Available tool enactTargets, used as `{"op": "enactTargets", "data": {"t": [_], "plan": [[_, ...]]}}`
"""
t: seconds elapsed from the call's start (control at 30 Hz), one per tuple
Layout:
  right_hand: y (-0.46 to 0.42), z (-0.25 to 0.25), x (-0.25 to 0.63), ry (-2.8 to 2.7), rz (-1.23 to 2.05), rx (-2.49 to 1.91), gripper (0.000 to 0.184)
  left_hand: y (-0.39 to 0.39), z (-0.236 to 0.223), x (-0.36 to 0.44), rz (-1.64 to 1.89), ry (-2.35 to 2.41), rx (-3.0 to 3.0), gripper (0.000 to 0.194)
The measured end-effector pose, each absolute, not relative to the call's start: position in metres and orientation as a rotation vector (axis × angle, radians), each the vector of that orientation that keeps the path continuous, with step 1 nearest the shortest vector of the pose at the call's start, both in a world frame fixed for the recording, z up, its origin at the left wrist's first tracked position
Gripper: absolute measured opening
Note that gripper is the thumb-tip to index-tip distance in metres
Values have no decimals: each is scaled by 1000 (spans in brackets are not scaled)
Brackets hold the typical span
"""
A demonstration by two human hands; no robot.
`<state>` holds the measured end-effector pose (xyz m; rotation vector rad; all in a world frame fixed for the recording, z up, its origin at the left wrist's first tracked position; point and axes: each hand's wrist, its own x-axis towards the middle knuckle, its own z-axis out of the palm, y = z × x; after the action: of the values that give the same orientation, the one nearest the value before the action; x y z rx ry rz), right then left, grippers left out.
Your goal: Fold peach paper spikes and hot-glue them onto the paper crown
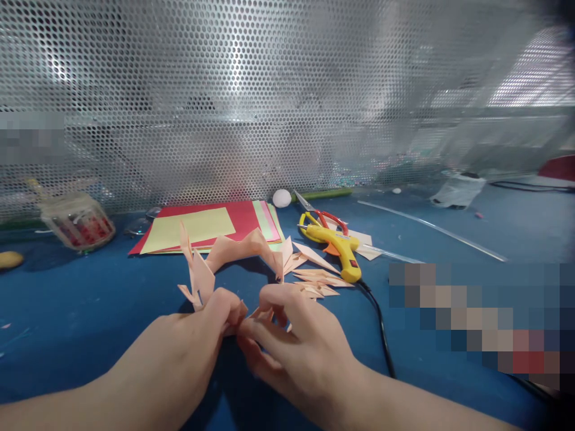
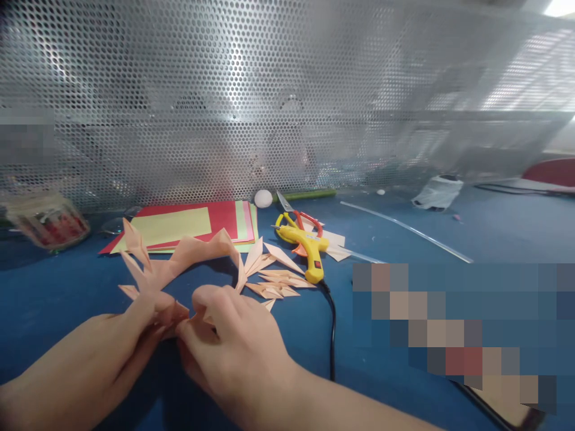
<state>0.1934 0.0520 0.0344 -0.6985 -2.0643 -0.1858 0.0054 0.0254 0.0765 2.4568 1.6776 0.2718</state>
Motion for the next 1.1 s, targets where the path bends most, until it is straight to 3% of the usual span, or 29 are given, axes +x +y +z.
{"op": "enactTargets", "data": {"t": [0.4,0.63,0.9,1.1], "plan": [[53,39,189,-2019,-4,-786,25,24,73,6,235,1701,2446,27],[53,38,190,-2009,40,-780,24,25,85,12,-58,1718,2316,37],[54,33,195,-2085,-36,-644,19,23,76,3,320,1635,2581,31],[52,39,197,-1995,144,-709,15,20,78,5,354,1645,2573,22]]}}
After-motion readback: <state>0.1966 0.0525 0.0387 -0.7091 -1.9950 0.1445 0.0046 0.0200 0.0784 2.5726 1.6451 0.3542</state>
